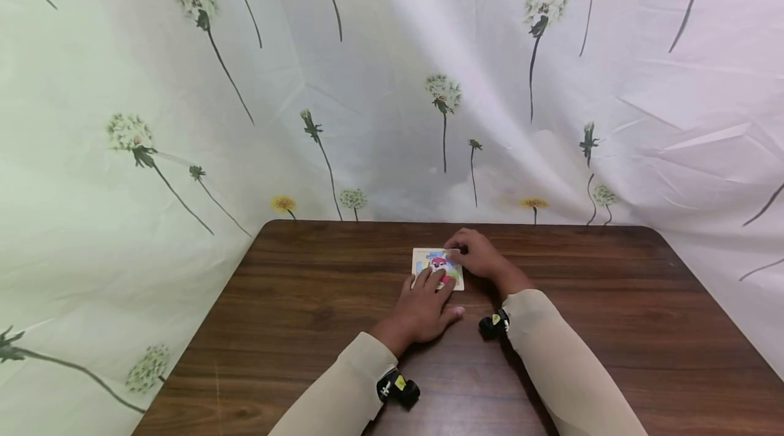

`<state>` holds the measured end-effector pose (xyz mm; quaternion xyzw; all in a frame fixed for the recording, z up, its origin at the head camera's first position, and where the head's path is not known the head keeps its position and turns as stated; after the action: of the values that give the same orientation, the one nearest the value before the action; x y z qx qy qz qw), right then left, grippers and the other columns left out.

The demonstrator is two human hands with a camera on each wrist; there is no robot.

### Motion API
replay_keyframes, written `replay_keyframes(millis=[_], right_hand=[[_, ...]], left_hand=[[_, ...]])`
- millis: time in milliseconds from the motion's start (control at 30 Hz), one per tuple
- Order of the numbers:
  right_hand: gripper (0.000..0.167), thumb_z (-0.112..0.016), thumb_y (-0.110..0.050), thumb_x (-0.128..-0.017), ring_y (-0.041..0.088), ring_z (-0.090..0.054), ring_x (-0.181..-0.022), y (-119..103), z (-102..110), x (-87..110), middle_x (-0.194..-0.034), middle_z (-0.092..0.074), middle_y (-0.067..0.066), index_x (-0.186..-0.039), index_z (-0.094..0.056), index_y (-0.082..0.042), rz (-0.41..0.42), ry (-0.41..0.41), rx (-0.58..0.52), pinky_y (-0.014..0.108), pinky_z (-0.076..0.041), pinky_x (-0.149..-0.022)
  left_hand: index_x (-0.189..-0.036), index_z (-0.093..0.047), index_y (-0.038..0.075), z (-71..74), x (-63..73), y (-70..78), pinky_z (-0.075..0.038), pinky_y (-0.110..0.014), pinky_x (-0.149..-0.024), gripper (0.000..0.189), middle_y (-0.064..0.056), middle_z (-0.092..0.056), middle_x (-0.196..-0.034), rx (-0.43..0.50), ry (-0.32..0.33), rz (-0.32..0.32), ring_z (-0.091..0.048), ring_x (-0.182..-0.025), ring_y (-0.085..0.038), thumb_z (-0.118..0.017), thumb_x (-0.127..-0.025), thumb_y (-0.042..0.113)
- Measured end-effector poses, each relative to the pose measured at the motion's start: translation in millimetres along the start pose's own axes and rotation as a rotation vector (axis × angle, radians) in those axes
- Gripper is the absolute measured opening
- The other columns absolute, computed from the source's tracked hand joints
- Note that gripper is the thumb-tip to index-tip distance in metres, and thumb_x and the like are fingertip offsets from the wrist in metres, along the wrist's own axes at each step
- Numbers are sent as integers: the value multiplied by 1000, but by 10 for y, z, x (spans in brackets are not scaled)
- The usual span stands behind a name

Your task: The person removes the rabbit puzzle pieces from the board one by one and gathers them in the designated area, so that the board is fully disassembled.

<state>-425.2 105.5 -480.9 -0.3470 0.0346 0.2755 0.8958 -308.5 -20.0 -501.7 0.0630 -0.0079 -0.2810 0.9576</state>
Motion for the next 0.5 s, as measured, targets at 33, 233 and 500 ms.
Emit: replay_keyframes(millis=[33,233,500], right_hand=[[14,-72,-8,-105,33,-64,-111,-14,-9,-8,-119,-72,15,-115,-81,-5,3,-5,12,55,-52,-99],[19,-68,-9,-107,41,-58,-131,-54,-75,-57,-132,-70,15,-122,-80,-9,-24,-56,61,76,-36,-115],[23,-65,-8,-108,42,-54,-133,-120,-148,-119,-135,-66,15,-126,-79,-12,7,-112,80,88,-25,-116]], left_hand=[[-167,-47,22,7,-1,4,-32,-63,-129,68,-7,-38,-176,-2,3,-2,-32,-165,-36,-40,-114,64],[-168,-46,22,5,-6,6,-32,-62,-129,69,-7,-38,-176,-9,-9,-2,-32,-165,-35,-41,-113,64],[-168,-46,20,10,3,8,-31,-62,-130,69,-8,-36,-176,8,-19,1,-31,-165,-35,-42,-114,63]])
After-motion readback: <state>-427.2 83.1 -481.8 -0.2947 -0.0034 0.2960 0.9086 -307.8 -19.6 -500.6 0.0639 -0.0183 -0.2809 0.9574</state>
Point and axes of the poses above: each hand's wrist, its own x-axis away from the middle knuckle, its own z-axis out of the back of the hand, y = z × x, the point moved 8 cm from there along -x, towards the middle knuckle
